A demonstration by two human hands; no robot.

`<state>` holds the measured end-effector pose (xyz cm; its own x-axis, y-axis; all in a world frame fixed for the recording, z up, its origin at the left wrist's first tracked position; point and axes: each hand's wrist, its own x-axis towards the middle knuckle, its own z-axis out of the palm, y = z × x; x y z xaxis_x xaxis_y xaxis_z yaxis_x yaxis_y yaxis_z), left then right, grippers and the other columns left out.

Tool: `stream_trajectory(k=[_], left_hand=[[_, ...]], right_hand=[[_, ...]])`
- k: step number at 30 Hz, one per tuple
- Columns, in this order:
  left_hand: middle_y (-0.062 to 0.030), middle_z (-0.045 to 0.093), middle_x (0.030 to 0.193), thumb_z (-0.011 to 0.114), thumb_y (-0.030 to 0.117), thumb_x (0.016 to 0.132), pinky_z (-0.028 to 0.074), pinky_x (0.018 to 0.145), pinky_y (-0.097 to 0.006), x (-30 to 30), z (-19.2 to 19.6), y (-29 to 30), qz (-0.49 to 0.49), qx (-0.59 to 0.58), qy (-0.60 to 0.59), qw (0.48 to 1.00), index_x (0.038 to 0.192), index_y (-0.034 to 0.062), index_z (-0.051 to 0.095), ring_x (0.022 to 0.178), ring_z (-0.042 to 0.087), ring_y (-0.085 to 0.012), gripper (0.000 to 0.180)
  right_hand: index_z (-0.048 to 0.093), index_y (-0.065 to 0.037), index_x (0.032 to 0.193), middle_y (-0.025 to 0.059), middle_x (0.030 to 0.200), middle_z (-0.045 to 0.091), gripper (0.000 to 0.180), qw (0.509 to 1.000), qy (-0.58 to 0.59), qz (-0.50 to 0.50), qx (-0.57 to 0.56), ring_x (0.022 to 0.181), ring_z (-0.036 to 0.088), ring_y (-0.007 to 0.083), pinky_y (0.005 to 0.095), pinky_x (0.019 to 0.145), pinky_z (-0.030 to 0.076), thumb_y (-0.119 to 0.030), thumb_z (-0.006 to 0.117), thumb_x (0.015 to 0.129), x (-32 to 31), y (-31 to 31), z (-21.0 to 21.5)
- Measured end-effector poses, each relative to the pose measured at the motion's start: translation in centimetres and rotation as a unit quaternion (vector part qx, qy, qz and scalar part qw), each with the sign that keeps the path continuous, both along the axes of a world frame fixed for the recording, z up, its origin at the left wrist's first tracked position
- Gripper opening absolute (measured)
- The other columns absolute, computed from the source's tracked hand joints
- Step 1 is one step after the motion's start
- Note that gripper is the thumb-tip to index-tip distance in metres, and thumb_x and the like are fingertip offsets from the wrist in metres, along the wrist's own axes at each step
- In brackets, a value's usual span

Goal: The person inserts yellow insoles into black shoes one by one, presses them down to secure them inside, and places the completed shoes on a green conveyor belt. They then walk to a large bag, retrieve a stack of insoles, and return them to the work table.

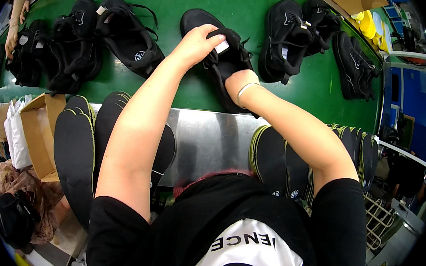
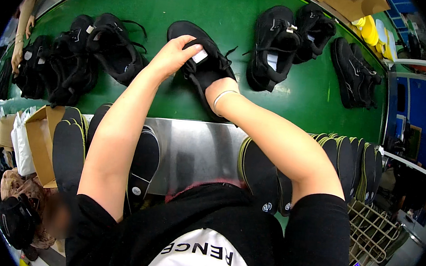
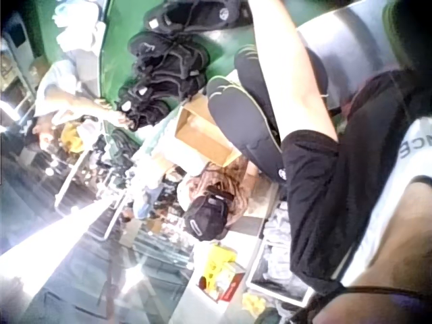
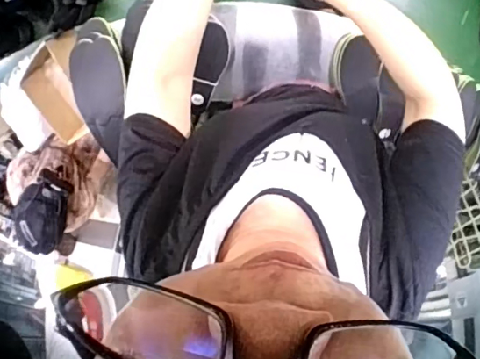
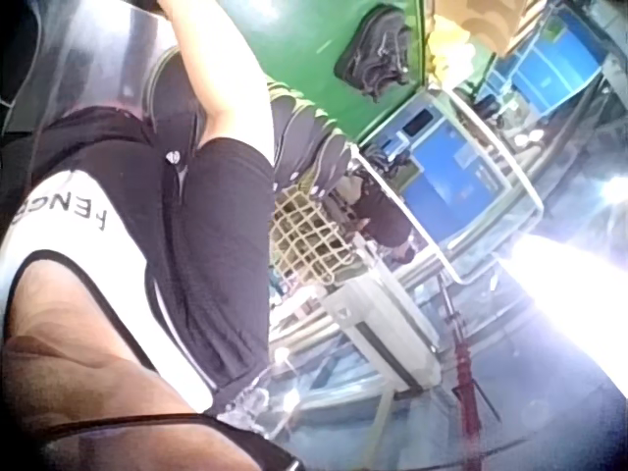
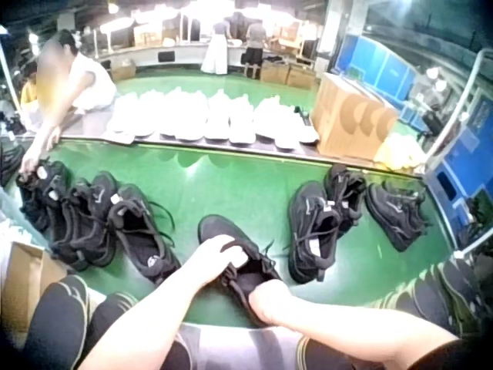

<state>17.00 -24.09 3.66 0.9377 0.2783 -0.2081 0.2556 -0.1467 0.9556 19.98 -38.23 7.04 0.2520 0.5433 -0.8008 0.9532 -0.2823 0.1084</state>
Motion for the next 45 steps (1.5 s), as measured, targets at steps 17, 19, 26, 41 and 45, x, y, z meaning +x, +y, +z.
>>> stream_trajectory(k=[17, 19, 26, 41, 45], left_hand=[[-0.0184, 0.056, 0.099, 0.064, 0.032, 0.063, 0.042, 0.081, -0.037, -3.7, 2.0, -0.9, 0.005, 0.14, -0.008, 0.99, 0.109, 0.0039, 0.045, 0.095, 0.053, -0.0327, 0.057], [-0.0165, 0.057, 0.099, 0.063, 0.024, 0.06, 0.043, 0.078, -0.041, -4.7, 3.0, -0.9, -0.011, 0.212, -0.027, 0.977, 0.109, 0.0082, 0.046, 0.094, 0.053, -0.0338, 0.055], [-0.0146, 0.059, 0.082, 0.043, -0.005, 0.064, 0.043, 0.073, -0.04, -4.5, 4.5, 3.0, 0.121, 0.33, -0.145, 0.925, 0.087, 0.0075, 0.059, 0.081, 0.053, -0.033, 0.031], [-0.0072, 0.054, 0.083, 0.06, 0.023, 0.07, 0.039, 0.069, -0.039, -6.9, 9.0, 4.1, 0.162, 0.577, 0.008, 0.8, 0.101, 0.0091, 0.049, 0.081, 0.053, -0.0256, 0.036], [-0.0088, 0.053, 0.087, 0.061, 0.022, 0.07, 0.038, 0.071, -0.038, -7.6, 8.6, 3.4, 0.182, 0.573, -0.028, 0.798, 0.099, 0.0082, 0.051, 0.083, 0.051, -0.0245, 0.034]], right_hand=[[0.05, -0.001, 0.104, 0.0211, 0.09, 0.059, 0.045, 0.966, 0.15, -0.15, 0.145, 0.088, 0.056, 0.0342, 0.039, 0.078, 0.043, -0.035, 0.053, 0.075, -2.2, -2.7, 1.1], [0.053, -0.001, 0.097, 0.0169, 0.086, 0.059, 0.034, 0.86, 0.205, -0.144, 0.444, 0.081, 0.056, 0.033, 0.039, 0.074, 0.043, -0.023, 0.06, 0.072, -0.9, -3.7, 0.4], [0.05, -0.005, 0.104, 0.0138, 0.11, 0.048, 0.045, 0.859, -0.133, -0.157, 0.469, 0.1, 0.046, 0.0308, 0.0401, 0.083, 0.039, -0.021, 0.064, 0.064, 3.6, -6.5, 1.4], [0.056, -0.021, 0.104, 0.0168, 0.132, 0.027, 0.062, 0.872, -0.273, -0.263, 0.309, 0.124, 0.019, 0.0332, 0.0556, 0.092, 0.02, -0.054, 0.068, 0.054, 11.6, -3.5, 0.8], [0.051, -0.031, 0.113, 0.0191, 0.136, 0.021, 0.074, 0.907, -0.215, -0.314, 0.181, 0.125, 0.022, 0.0316, 0.0552, 0.092, 0.021, -0.063, 0.066, 0.049, 13.4, -3.7, 1.6]])
